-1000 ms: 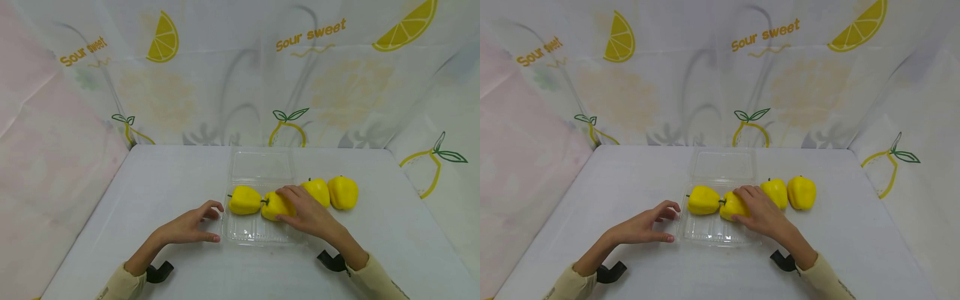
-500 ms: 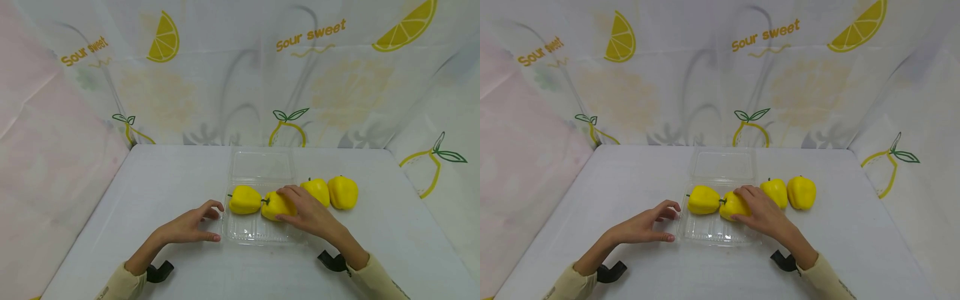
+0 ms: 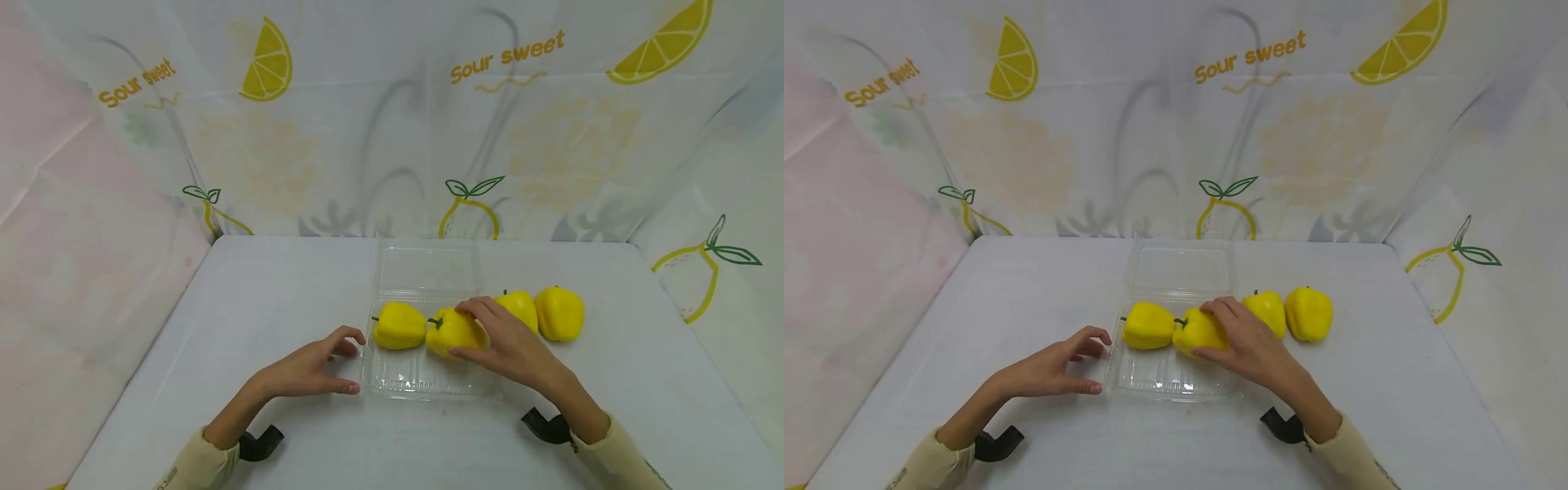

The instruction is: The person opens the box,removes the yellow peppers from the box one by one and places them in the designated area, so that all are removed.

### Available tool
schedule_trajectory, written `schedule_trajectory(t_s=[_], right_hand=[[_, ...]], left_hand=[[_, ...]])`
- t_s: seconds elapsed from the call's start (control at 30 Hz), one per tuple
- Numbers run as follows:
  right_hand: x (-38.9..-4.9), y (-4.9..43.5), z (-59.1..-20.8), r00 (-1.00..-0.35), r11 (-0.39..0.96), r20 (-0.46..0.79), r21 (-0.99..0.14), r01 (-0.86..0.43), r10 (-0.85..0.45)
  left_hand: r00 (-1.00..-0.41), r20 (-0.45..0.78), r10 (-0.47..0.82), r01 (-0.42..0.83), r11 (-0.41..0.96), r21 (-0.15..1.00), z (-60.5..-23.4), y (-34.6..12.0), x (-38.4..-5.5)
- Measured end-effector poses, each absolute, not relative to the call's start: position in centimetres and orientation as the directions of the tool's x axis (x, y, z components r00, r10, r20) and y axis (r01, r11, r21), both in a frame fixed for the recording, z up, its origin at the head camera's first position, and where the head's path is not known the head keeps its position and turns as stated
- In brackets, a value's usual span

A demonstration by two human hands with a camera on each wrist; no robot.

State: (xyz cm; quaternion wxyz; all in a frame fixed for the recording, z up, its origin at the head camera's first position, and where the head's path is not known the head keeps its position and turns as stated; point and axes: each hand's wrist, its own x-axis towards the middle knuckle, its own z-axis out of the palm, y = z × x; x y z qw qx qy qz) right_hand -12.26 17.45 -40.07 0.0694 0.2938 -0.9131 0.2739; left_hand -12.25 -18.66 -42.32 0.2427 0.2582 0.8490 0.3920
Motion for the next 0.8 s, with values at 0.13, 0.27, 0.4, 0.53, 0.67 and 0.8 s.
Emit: schedule_trajectory(t_s=[0.13, 0.27, 0.4, 0.53, 0.67, 0.8], right_hand=[[-12.0, 17.5, -39.6, -0.821, 0.678, 0.291, -0.463, -0.570, -0.491], [-11.9, 17.7, -39.1, -0.818, 0.678, 0.302, -0.458, -0.575, -0.490], [-11.7, 18.1, -38.6, -0.816, 0.686, 0.313, -0.443, -0.577, -0.485], [-11.7, 18.5, -38.1, -0.807, 0.685, 0.349, -0.428, -0.590, -0.477], [-11.7, 18.9, -37.9, -0.778, 0.666, 0.410, -0.408, -0.624, -0.477], [-11.6, 19.4, -37.7, -0.772, 0.671, 0.432, -0.395, -0.627, -0.467]], left_hand=[[-0.746, -0.213, 0.631, 0.248, 0.561, 0.790, -42.3, -18.7, -12.2], [-0.741, -0.207, 0.638, 0.258, 0.557, 0.790, -42.4, -18.7, -12.3], [-0.738, -0.204, 0.643, 0.266, 0.555, 0.788, -42.5, -18.8, -12.3], [-0.736, -0.202, 0.647, 0.274, 0.556, 0.784, -42.5, -18.8, -12.3], [-0.734, -0.192, 0.651, 0.286, 0.553, 0.783, -42.5, -18.8, -12.4], [-0.734, -0.189, 0.653, 0.291, 0.554, 0.780, -42.5, -18.8, -12.4]])
